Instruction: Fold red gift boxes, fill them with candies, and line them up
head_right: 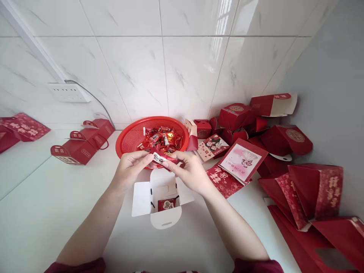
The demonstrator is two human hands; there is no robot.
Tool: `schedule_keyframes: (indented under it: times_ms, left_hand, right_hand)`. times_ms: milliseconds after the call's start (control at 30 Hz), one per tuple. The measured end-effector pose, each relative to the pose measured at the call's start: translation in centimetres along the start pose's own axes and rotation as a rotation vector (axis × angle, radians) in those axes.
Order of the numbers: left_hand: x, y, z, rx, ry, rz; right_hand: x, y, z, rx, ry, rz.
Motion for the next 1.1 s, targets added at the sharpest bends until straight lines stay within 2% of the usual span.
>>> schedule_keyframes:
  times_ms: [167, 300, 467, 633, 767, 867, 1100]
  left_hand:
    - [-0.3, 1.2, 0.1, -0.047, 0.047, 0.026]
    - [-0.6, 1.6, 0.2, -0.007, 0.039, 0.065]
    - [-0.1, 1.7, 0.3, 0.049, 0.112, 0.093]
    - [0.0, 1.6, 0.4, 0.135, 0.045, 0.178]
    - [0.3, 1.2, 0.1, 0.181, -0.026, 0.232]
    - [0.7, 0.9, -0.3, 0.194, -0.027, 0.231]
    - [0.9, 0.9, -0.7, 0.263, -0.047, 0.187]
  right_hand:
    - [0.1, -0.5, 0.6, 0.024, -0.066, 0.124]
    - [0.5, -0.9, 0.7, 0.043, -0.064, 0.156]
    - [0.7, -1.5, 0.8, 0.078, -0.044, 0.150]
    - [1.5, -1.7, 0.7, 0.076, 0.003, 0.126]
    - [2.1, -2.1, 0.5, 0.082, -0.027, 0.169]
    - [2.4, -2.5, 0.3, 0.087, -0.053, 0.152]
    - [3.1, -2.6, -0.1, 0.068, -0.019, 0.214]
Point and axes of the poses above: each hand's wrist, its own z-axis towards the middle knuckle, its own x-axis out of the palm, y = z × x, the point moved 7 cm from there along z, towards the middle knuckle, and after that the axes turned 7 degrees about -y, right-handed, at the moved point
